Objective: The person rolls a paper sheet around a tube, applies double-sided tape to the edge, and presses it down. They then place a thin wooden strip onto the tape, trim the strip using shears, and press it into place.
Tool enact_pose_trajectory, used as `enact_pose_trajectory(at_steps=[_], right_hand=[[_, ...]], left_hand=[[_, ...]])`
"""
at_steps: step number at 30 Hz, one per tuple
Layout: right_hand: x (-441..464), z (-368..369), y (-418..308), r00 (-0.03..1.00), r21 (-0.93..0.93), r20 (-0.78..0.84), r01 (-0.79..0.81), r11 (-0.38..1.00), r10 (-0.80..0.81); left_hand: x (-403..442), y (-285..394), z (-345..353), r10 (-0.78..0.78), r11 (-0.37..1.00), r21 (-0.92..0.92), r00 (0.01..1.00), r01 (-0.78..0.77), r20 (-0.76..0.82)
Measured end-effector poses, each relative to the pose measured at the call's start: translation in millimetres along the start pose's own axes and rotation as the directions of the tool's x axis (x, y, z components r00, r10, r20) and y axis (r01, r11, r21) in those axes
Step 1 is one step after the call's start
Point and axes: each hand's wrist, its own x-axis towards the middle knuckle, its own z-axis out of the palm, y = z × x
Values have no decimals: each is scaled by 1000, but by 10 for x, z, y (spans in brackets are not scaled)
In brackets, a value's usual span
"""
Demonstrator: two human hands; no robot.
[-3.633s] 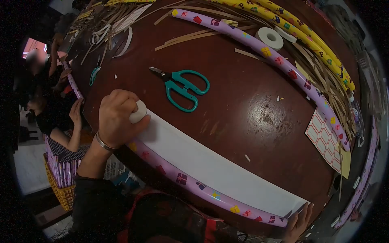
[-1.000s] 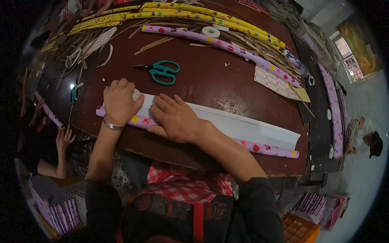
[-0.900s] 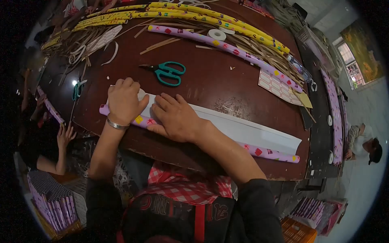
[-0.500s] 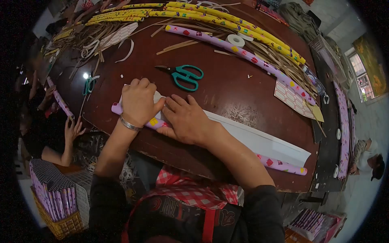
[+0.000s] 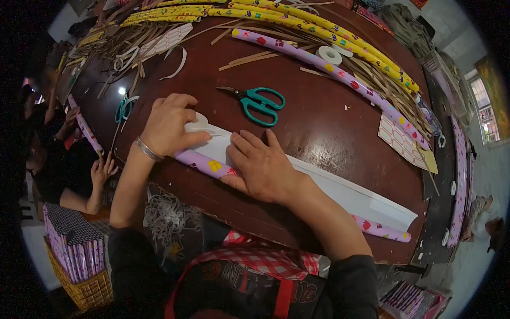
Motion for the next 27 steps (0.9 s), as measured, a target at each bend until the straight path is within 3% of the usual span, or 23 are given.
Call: enact_pose_trajectory(at_steps=[3, 8, 11, 17, 20, 27], right_hand=[[9, -24, -7, 1000, -6, 12, -15, 1000, 15], [-3, -8, -6, 999, 8, 25, -33, 999, 32], [8, -35, -13, 998, -2, 56, -40, 999, 40], [11, -72, -19, 996, -5, 75, -47, 999, 47], [8, -69, -16, 996, -9, 70, -47, 999, 48], [-2, -69, -19, 997, 1, 61, -55, 998, 55]], left_hand=[[54, -181, -223, -48, 998, 47, 987, 42, 154], [57, -526, -375, -127, 986, 126, 979, 108, 159], [67, -759, -429, -155, 988, -8, 979, 157, 134], [21, -828, -494, -267, 963, -6, 960, 268, 88], [-43, -890, -441, -164, 986, 33, 986, 165, -28], [-255, -753, -452, -181, 983, 14, 979, 184, -96]])
